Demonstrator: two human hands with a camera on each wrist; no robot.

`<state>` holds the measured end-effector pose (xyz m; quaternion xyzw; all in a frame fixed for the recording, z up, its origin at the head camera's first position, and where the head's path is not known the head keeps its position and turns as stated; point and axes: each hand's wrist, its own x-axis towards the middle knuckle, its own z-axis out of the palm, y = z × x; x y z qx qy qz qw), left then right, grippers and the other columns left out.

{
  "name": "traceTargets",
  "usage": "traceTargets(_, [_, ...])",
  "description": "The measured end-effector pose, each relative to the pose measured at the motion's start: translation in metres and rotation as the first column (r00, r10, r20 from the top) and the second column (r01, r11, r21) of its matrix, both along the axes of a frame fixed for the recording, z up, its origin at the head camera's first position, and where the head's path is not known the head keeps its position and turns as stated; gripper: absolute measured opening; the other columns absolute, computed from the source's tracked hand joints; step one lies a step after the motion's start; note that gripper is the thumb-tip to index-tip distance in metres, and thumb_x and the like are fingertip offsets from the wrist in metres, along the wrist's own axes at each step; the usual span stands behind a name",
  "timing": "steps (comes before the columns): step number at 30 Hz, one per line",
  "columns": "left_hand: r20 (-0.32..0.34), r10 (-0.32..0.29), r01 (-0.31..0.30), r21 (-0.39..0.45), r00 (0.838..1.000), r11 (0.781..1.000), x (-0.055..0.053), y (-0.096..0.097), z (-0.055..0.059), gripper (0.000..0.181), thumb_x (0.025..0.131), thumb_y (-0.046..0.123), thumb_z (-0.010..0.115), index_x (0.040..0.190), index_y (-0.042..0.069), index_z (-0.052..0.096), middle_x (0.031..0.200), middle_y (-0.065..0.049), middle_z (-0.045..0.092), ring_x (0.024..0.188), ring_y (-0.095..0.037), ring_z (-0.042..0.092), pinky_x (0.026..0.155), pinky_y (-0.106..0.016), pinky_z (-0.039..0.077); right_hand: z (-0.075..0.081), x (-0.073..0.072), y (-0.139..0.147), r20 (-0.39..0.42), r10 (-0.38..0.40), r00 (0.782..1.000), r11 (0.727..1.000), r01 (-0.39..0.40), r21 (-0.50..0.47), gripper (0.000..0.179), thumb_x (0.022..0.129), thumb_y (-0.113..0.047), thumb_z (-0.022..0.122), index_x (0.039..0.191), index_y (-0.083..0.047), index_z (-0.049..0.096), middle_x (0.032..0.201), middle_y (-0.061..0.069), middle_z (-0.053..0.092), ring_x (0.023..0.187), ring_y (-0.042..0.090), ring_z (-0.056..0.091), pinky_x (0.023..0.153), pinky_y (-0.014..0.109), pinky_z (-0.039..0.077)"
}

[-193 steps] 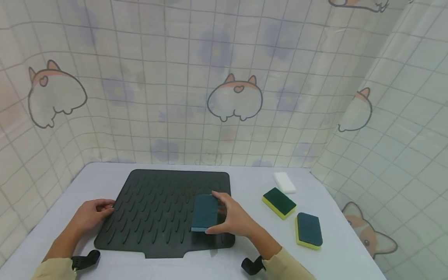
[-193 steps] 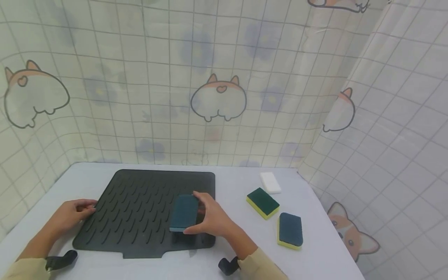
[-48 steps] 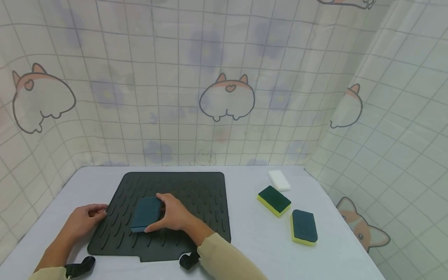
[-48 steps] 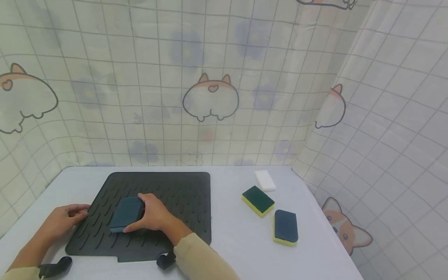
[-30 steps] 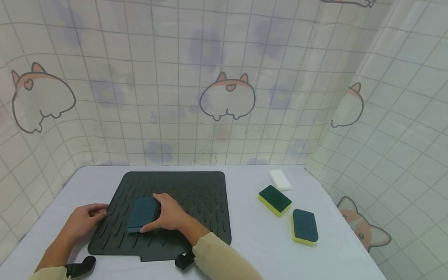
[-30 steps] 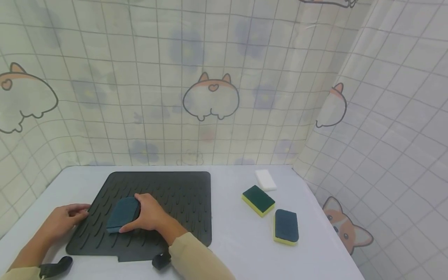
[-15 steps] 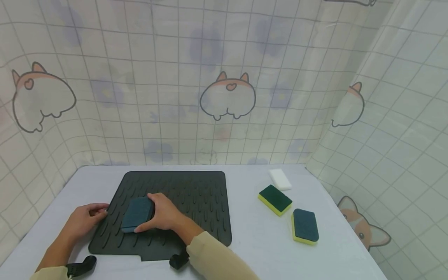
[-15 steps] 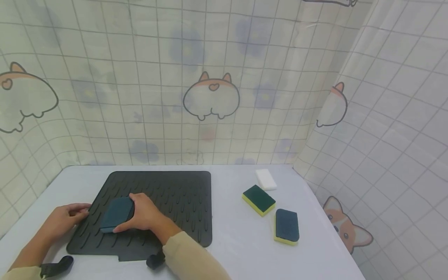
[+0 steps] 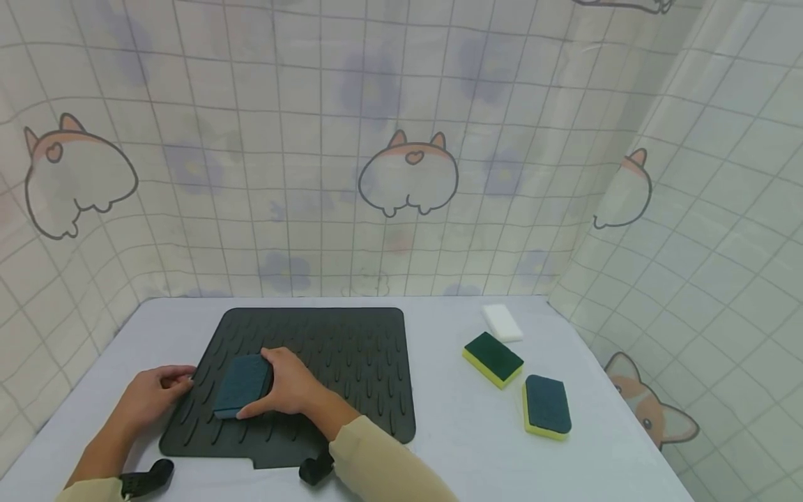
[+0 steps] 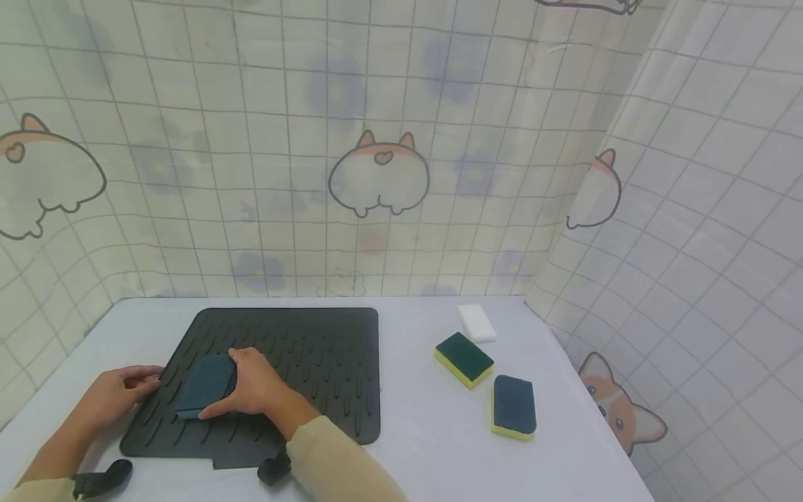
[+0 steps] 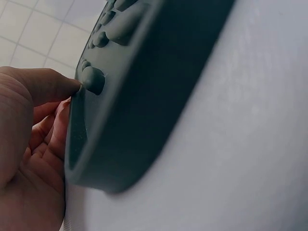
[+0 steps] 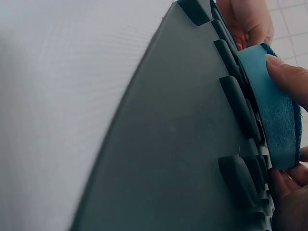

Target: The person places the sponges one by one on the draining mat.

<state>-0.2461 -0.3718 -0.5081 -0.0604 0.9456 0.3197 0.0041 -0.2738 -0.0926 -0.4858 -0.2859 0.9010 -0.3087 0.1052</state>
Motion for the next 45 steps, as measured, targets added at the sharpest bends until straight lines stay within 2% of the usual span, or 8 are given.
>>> traceTargets(16, [-0.005,0.006,-0.006,-0.003,1.000,1.000,-0.001,-0.001,-0.002,0.042,0.100,0.018,0.061,0.131,-0.011,0.060,0.107,-0.022,0.069,0.093,-0.027,0.062,0.073,-0.035,0.049,0.002,0.002,-0.001,0.014,-0.028,0.999,0.999,0.028,0.033,0.109,0.072,-0.052,0.090,0.160,-0.020,0.033,0.159,-0.006,0.041,0.141,0.008,0.044,0.110,0.028,0.044])
traceTargets(32, [-0.007,0.012,-0.012,-0.010,1.000,1.000,-0.002,-0.001,-0.004,0.042,0.100,0.018,0.061,0.130,-0.011,0.061,0.109,-0.024,0.069,0.095,-0.030,0.064,0.076,-0.042,0.051,0.002,0.005,0.002,0.008,-0.017,1.000,1.000,0.016,0.021,0.111,0.072,-0.050,0.091,0.161,-0.019,0.030,0.161,-0.005,0.038,0.144,0.009,0.041,0.112,0.027,0.042])
traceTargets(43, [-0.003,-0.006,0.006,-0.011,1.000,1.000,-0.002,-0.002,-0.002,0.042,0.101,0.018,0.061,0.130,-0.012,0.060,0.114,-0.029,0.068,0.098,-0.035,0.065,0.080,-0.047,0.053,0.004,0.010,0.010,0.051,-0.033,0.998,0.999,0.035,-0.032,0.110,0.073,-0.048,0.091,0.161,-0.021,0.031,0.164,-0.007,0.035,0.148,0.009,0.038,0.115,0.031,0.041])
traceTargets(45, [-0.006,-0.009,0.009,-0.017,1.000,1.000,-0.002,-0.003,-0.003,0.042,0.101,0.018,0.062,0.130,-0.012,0.060,0.113,-0.029,0.069,0.097,-0.033,0.065,0.077,-0.043,0.053,0.006,0.010,0.013,0.062,-0.031,0.998,0.999,0.034,-0.043,0.110,0.073,-0.047,0.091,0.161,-0.021,0.031,0.164,-0.007,0.034,0.148,0.009,0.037,0.115,0.032,0.040])
